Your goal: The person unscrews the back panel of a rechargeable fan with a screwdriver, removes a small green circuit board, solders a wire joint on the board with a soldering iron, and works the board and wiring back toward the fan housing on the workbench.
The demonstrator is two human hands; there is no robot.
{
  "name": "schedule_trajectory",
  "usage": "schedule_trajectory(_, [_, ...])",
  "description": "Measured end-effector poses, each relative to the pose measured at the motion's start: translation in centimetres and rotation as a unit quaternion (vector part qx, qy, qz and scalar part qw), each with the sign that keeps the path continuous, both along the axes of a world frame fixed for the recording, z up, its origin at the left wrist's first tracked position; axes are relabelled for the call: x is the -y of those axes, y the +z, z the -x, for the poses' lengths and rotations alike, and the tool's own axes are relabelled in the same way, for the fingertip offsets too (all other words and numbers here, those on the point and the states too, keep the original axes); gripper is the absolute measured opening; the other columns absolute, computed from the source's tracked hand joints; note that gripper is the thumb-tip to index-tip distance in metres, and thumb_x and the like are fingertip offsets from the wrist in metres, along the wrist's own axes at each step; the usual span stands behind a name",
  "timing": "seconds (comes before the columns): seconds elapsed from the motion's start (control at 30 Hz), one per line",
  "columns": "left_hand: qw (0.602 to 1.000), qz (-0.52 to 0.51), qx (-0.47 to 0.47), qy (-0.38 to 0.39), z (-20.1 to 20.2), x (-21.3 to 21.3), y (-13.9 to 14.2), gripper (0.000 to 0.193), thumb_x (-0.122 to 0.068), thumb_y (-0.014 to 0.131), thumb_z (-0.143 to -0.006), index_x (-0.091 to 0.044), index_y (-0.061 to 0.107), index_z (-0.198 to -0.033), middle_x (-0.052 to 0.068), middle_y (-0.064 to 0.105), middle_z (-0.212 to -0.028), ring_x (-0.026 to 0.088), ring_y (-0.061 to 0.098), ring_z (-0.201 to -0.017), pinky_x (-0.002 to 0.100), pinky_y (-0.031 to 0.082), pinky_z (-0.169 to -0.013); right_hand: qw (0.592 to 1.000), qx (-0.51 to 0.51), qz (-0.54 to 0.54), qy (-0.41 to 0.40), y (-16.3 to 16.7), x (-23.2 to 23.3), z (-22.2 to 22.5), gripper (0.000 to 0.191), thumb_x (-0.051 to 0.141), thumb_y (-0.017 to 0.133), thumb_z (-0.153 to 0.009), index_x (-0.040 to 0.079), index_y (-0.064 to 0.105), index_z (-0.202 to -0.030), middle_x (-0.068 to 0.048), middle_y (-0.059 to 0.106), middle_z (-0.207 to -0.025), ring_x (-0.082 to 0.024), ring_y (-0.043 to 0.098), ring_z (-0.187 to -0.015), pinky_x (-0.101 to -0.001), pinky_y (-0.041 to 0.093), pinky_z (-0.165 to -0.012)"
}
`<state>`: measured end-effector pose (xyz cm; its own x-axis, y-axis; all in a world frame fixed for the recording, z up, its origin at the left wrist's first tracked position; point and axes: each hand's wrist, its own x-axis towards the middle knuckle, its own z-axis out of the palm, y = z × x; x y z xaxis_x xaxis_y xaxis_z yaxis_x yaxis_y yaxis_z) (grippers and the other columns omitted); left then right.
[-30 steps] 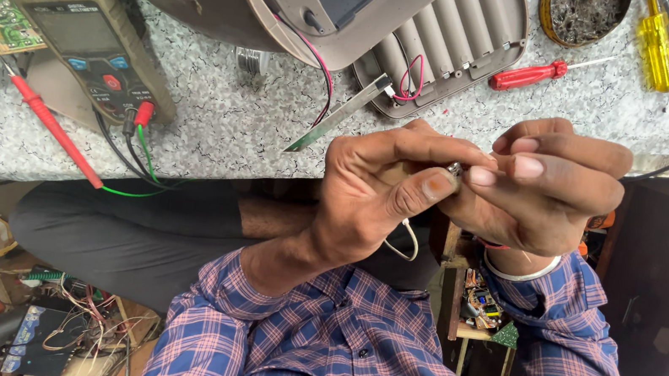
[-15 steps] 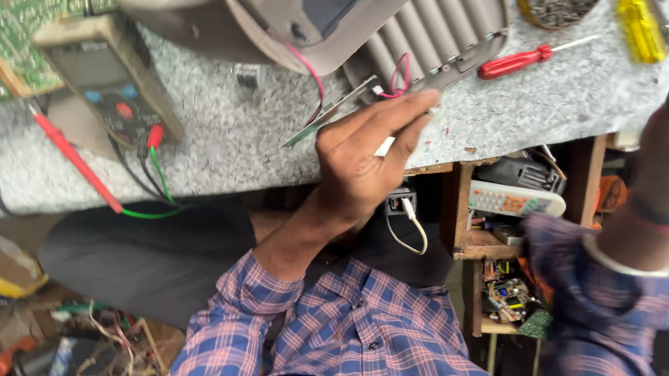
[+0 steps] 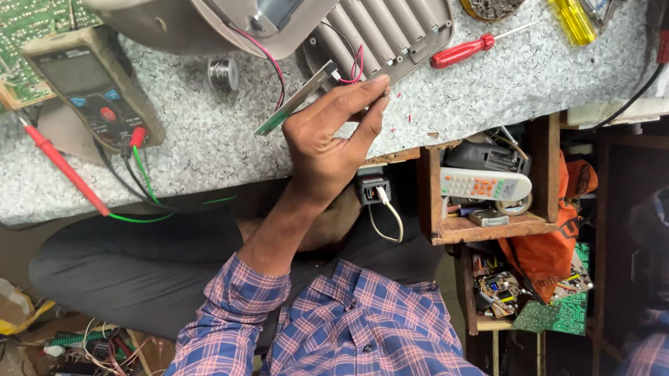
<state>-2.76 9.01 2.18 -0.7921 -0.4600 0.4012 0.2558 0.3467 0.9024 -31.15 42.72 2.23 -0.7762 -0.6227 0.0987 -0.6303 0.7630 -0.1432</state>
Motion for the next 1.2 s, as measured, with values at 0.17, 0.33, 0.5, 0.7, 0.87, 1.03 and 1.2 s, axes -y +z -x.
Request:
schedule_trajectory(0.17, [1.000,-0.030,0.003,-0.005,-0.3,0.4,0.2,0.026,0.004,0.077,-0.095,-0.003,0.073,-0.120,0.011,0.076,-0.109,0.015,0.076,-0.095,0.026,0.064,-0.084,0.978,0.066,0.191,-0.049,0.7,-0.3,-2.1,0.025,0.018,0.054,-0.113,0.002,0.063,-0.129,-0.008,0.066,-0.113,-0.014,0.063,-0.100,-0.0254,0.050,-0.085])
schedule_trajectory(0.33, [1.000,-0.014,-0.002,-0.009,0.0,0.4,0.0,0.025,0.003,0.079,-0.095,-0.003,0.074,-0.119,0.010,0.077,-0.109,0.015,0.075,-0.097,0.027,0.063,-0.085,0.858,0.222,0.463,-0.019,3.3,0.4,-6.5,0.029,0.025,0.055,-0.113,0.003,0.063,-0.130,-0.004,0.067,-0.119,-0.008,0.063,-0.108,-0.0213,0.050,-0.091])
schedule_trajectory(0.5, [0.999,-0.024,0.002,-0.026,0.2,0.6,-0.5,0.026,0.004,0.080,-0.094,-0.003,0.074,-0.119,0.010,0.077,-0.109,0.015,0.075,-0.097,0.027,0.061,-0.086,0.826,0.291,0.482,0.032,5.1,5.2,-8.4,0.019,0.014,0.068,-0.117,-0.005,0.069,-0.122,-0.012,0.072,-0.112,-0.015,0.069,-0.094,-0.0248,0.058,-0.083])
schedule_trajectory(0.7, [0.999,-0.052,-0.006,-0.015,0.4,0.3,-0.5,0.024,0.005,0.079,-0.094,-0.003,0.075,-0.116,0.009,0.077,-0.110,0.014,0.075,-0.097,0.026,0.062,-0.085,0.821,0.289,0.486,0.084,4.4,9.5,-6.2,0.013,0.007,0.069,-0.118,-0.007,0.071,-0.117,-0.015,0.074,-0.107,-0.018,0.074,-0.089,-0.0272,0.063,-0.080])
schedule_trajectory(0.87, [0.999,-0.051,-0.003,-0.019,0.5,0.3,-0.4,0.023,0.004,0.079,-0.094,-0.003,0.075,-0.116,0.009,0.077,-0.111,0.014,0.076,-0.098,0.027,0.063,-0.086,0.833,0.278,0.467,0.105,3.6,9.5,-5.9,0.015,0.006,0.064,-0.114,-0.007,0.070,-0.119,-0.015,0.074,-0.108,-0.018,0.074,-0.092,-0.0274,0.063,-0.082])
schedule_trajectory(1.03, [0.997,-0.069,0.001,-0.023,0.4,0.1,-0.5,0.023,0.004,0.079,-0.094,-0.003,0.075,-0.116,0.009,0.077,-0.111,0.013,0.076,-0.097,0.026,0.063,-0.085,0.832,0.293,0.467,0.062,2.9,9.1,-5.9,0.012,0.004,0.067,-0.116,-0.007,0.071,-0.117,-0.015,0.074,-0.106,-0.019,0.074,-0.089,-0.0281,0.063,-0.081])
schedule_trajectory(1.2, [0.998,-0.055,-0.008,-0.008,0.5,0.2,-0.5,0.024,0.004,0.080,-0.093,-0.003,0.075,-0.116,0.009,0.077,-0.110,0.014,0.075,-0.098,0.026,0.063,-0.086,0.779,0.351,0.516,0.054,1.5,7.5,-5.6,0.013,0.005,0.064,-0.118,-0.006,0.066,-0.110,-0.018,0.071,-0.104,-0.021,0.072,-0.085,-0.0298,0.060,-0.075])
